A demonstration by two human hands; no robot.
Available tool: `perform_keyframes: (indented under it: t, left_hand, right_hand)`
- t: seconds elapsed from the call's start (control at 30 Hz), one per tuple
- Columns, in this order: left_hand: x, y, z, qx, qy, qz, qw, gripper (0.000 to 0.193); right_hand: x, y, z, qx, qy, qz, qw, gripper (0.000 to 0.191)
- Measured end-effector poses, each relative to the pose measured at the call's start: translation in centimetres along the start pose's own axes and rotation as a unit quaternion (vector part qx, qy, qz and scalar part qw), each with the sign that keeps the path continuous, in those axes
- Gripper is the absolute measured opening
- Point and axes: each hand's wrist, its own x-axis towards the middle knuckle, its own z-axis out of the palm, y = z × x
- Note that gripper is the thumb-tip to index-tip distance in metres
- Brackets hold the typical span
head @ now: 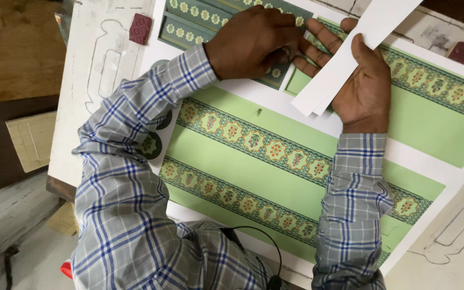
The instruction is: The person assembles a paper craft by peeling off backing strips from green patterned paper and pressing them onto a white board. The person aligns the strips and smooths them down by hand.
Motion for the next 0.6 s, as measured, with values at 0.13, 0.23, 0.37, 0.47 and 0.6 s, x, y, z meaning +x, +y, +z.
perform_keyframes:
  t: [0.13,0.23,0.37,0.47,0.6]
  left_hand:
    - [0.8,-0.3,-1.2,-0.123,0.027,-0.03,0.992,0.012]
    - [1.2,-0.1,-2.8,-0.059,0.019,-0.072,0.995,0.019]
    - [1.8,2.0,-4.5,-0.03,0.046,-0.069,0.996,0.016]
    - [4.3,4.6,-4.6,-0.093,0.099,-0.029,0.99,0.021]
    - [12.1,6.8,0.4,-0.264,0.23,0.032,0.936,0.028]
  right_hand:
    - [0.0,-0.1,0.1,0.017,-0.006,0.008,1.0,0.034]
    - [0.0,0.0,0.3,0.011,-0.014,0.003,1.0,0.034]
    - [0.0,0.5,-0.1,-0.028,0.002,-0.04,0.999,0.035]
    - [-0.2,0.9,-0.7,-0.084,0.014,-0.114,0.99,0.036]
    - [-1.3,0.9,-0.6,-0.09,0.028,-0.16,0.983,0.036]
